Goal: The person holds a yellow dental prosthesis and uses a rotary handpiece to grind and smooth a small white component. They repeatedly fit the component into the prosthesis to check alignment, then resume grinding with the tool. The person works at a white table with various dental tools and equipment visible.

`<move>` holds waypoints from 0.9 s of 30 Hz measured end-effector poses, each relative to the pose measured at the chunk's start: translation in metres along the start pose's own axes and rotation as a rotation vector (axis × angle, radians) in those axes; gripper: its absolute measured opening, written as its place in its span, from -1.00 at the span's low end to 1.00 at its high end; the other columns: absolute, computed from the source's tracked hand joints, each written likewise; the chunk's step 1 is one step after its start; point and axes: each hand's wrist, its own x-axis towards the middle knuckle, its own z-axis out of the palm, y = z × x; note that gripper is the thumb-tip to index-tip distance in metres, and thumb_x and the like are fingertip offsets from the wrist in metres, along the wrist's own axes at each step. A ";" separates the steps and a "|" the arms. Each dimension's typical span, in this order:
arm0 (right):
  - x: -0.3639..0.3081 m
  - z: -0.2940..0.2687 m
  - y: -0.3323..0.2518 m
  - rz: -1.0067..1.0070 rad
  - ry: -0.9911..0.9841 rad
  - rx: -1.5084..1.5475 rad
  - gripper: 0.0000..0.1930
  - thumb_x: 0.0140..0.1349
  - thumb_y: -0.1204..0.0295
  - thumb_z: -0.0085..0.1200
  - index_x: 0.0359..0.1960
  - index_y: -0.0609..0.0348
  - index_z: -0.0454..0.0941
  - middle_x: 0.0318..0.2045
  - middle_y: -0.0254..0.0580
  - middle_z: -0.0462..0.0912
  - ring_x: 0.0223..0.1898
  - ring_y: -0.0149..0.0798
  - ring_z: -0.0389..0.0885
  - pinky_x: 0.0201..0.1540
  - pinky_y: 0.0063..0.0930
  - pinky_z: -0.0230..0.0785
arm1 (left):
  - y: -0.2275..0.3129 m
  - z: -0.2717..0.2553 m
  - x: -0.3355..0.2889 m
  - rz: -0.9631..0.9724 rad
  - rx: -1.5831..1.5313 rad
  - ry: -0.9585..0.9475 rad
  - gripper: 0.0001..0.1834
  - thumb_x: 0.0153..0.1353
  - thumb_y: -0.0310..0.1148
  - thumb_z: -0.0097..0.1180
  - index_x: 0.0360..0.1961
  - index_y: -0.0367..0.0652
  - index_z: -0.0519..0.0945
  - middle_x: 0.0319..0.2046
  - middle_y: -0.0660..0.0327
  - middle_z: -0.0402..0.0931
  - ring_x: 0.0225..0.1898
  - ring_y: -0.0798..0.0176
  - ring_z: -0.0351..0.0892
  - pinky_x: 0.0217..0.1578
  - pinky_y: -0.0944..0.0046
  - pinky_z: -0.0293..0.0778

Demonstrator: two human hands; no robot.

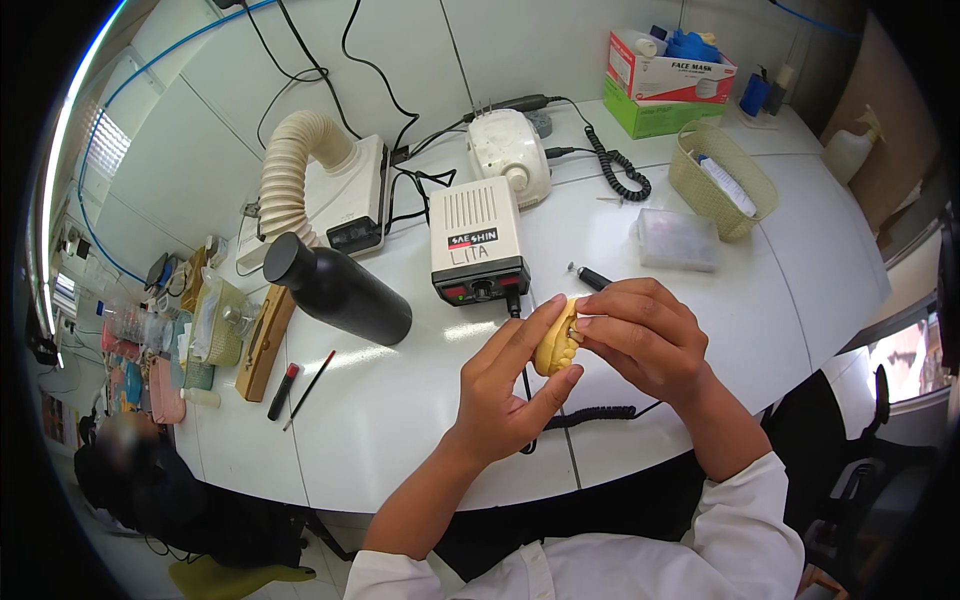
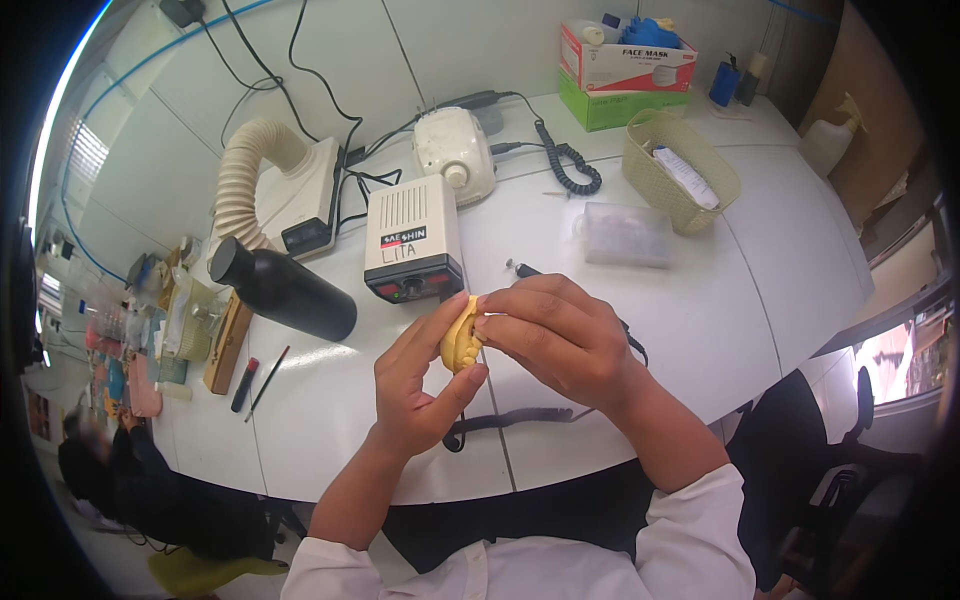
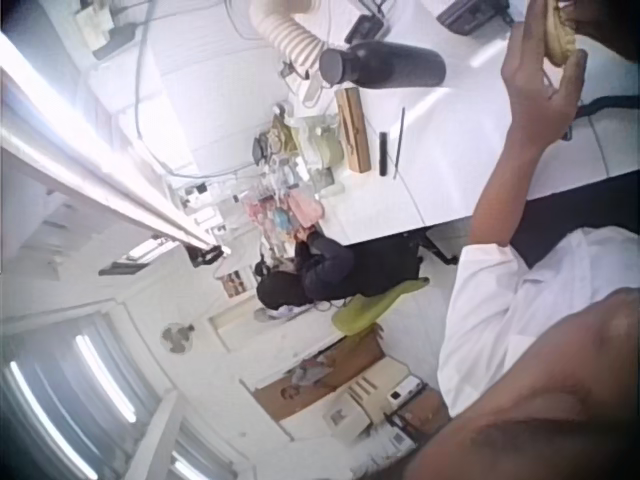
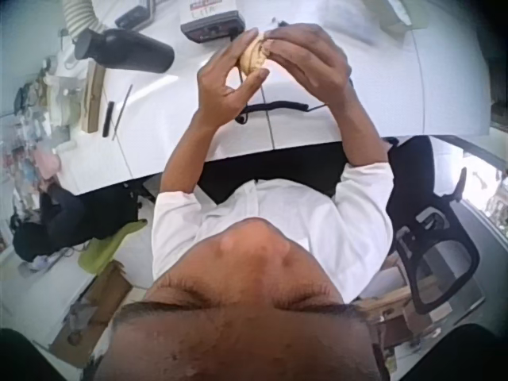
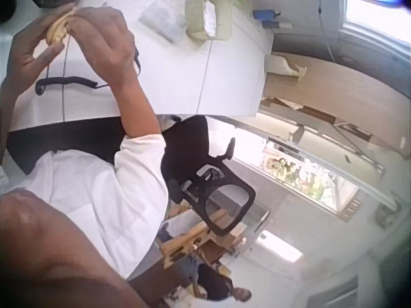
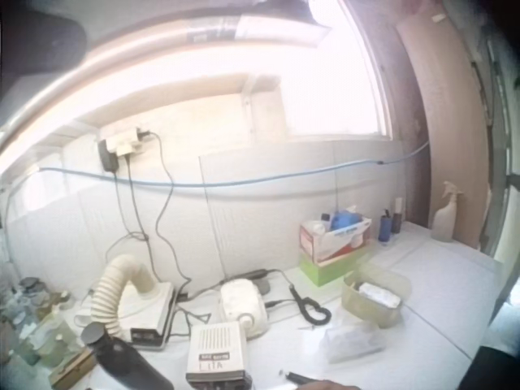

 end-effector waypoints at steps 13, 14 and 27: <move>0.001 0.001 -0.002 -0.075 -0.029 -0.048 -0.71 -0.07 0.54 0.26 -0.22 0.18 0.67 -0.19 -0.21 0.70 -0.22 -0.19 0.68 -0.22 -0.43 0.61 | -0.001 0.000 -0.005 0.015 -0.026 0.038 -0.41 0.19 -0.38 0.33 0.23 -0.34 0.48 -0.11 -0.05 0.62 -0.28 0.23 0.62 -0.22 0.32 0.54; 0.003 0.000 -0.002 -0.061 -0.056 -0.057 -0.71 -0.07 0.54 0.26 -0.22 0.18 0.67 -0.19 -0.21 0.70 -0.23 -0.19 0.68 -0.23 -0.44 0.61 | -0.003 0.001 -0.005 -0.007 -0.040 0.036 -0.41 0.20 -0.37 0.32 0.23 -0.34 0.47 -0.11 -0.04 0.62 -0.29 0.25 0.62 -0.23 0.33 0.54; -0.004 0.009 -0.002 0.072 -0.110 -0.075 -0.74 0.01 0.56 0.30 -0.21 0.21 0.62 -0.27 -0.22 0.69 -0.30 -0.20 0.66 -0.26 -0.40 0.58 | 0.001 0.005 -0.008 -0.522 -0.420 0.024 -0.46 0.38 -0.21 0.18 0.24 -0.36 0.47 -0.44 0.29 0.53 -0.51 0.55 0.45 -0.48 0.51 0.40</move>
